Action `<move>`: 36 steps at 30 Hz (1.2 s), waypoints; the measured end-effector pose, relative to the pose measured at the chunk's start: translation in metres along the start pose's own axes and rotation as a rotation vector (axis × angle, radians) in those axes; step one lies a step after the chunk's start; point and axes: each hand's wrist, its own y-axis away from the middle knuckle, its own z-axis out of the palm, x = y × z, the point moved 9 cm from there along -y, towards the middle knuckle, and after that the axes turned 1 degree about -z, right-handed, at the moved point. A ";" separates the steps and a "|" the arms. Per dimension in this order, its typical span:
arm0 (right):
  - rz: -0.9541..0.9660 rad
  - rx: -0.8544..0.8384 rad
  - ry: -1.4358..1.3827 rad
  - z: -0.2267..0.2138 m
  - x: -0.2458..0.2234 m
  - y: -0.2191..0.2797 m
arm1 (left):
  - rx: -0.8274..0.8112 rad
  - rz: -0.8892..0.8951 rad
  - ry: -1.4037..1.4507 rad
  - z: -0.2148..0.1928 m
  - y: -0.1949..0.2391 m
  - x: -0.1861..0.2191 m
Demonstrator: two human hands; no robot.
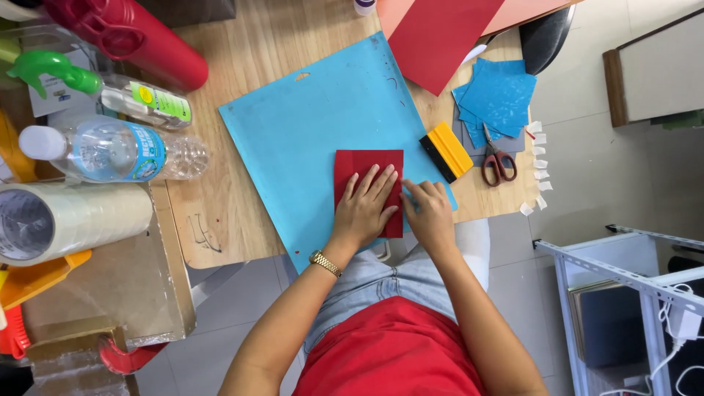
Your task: Cutting a red piece of cardstock with scissors, folding it into a box shape, using a squeegee to flatten the creases, and applying glue to assemble it.
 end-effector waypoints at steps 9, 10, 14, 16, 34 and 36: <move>-0.284 -0.028 0.114 -0.004 -0.018 0.009 | 0.008 -0.003 -0.099 0.003 0.001 0.002; -0.284 -0.037 0.111 -0.005 -0.020 0.008 | 0.012 -0.010 -0.109 0.004 0.000 0.001; -0.281 -0.031 0.041 -0.004 -0.013 0.007 | 0.079 -0.051 -0.002 0.003 -0.001 -0.007; -0.275 -0.028 0.015 -0.002 -0.009 0.008 | 0.095 -0.050 0.045 0.000 0.000 -0.009; 0.288 0.077 -0.052 -0.026 0.059 0.020 | 0.484 -0.323 0.809 -0.104 0.034 -0.014; 0.319 0.061 -0.135 -0.031 0.052 0.015 | 0.585 -0.352 0.835 -0.139 0.051 -0.023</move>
